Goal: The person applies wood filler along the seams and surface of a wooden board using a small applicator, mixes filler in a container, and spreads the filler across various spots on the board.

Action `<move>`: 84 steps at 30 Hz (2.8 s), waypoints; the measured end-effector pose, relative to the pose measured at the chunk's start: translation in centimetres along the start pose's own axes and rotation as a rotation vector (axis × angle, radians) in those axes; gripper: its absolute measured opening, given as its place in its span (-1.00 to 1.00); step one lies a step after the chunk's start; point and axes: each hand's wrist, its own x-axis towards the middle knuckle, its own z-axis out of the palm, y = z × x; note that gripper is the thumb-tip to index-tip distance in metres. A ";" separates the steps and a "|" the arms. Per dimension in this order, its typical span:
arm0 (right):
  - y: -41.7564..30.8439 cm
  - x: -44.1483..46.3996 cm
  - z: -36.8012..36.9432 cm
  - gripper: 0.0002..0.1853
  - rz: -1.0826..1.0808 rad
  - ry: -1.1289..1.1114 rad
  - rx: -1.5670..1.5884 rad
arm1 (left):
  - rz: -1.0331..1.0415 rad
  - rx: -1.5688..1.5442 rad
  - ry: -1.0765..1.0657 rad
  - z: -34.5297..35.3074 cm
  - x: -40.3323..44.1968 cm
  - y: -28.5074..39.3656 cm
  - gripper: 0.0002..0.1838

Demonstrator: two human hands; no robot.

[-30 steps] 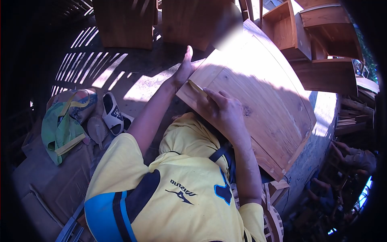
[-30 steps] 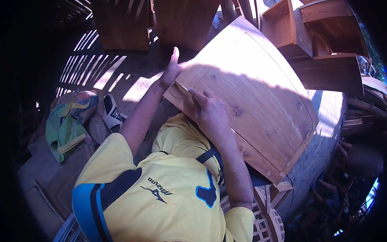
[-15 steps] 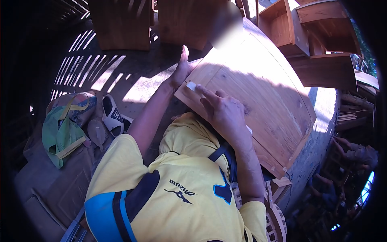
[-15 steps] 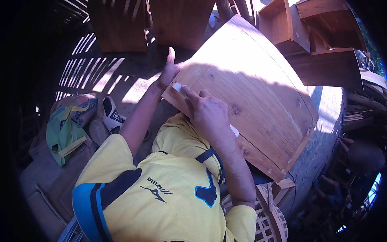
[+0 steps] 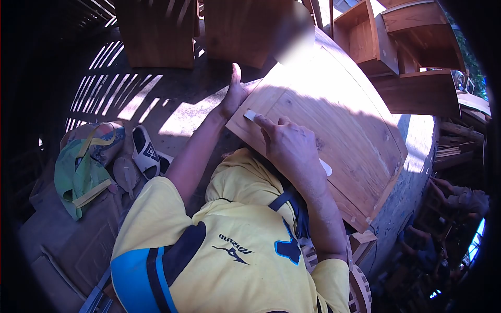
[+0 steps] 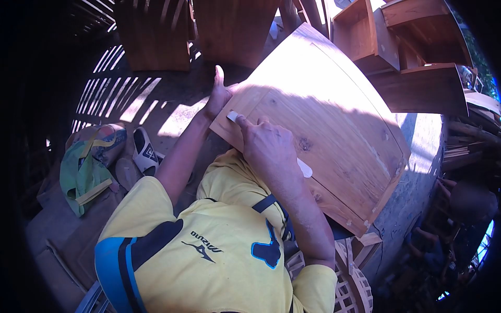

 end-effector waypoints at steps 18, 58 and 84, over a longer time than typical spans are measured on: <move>1.7 -2.9 2.9 -0.61 0.078 0.092 0.046 | -0.022 -0.013 -0.018 -0.6 0.3 -0.7 0.40; 1.0 -3.5 1.1 -0.52 0.090 -0.008 0.007 | -0.023 0.089 0.036 0.1 -0.1 -0.4 0.39; 1.1 -4.1 4.6 -0.42 0.051 0.088 0.081 | -0.008 0.076 0.005 0.0 0.0 -0.3 0.36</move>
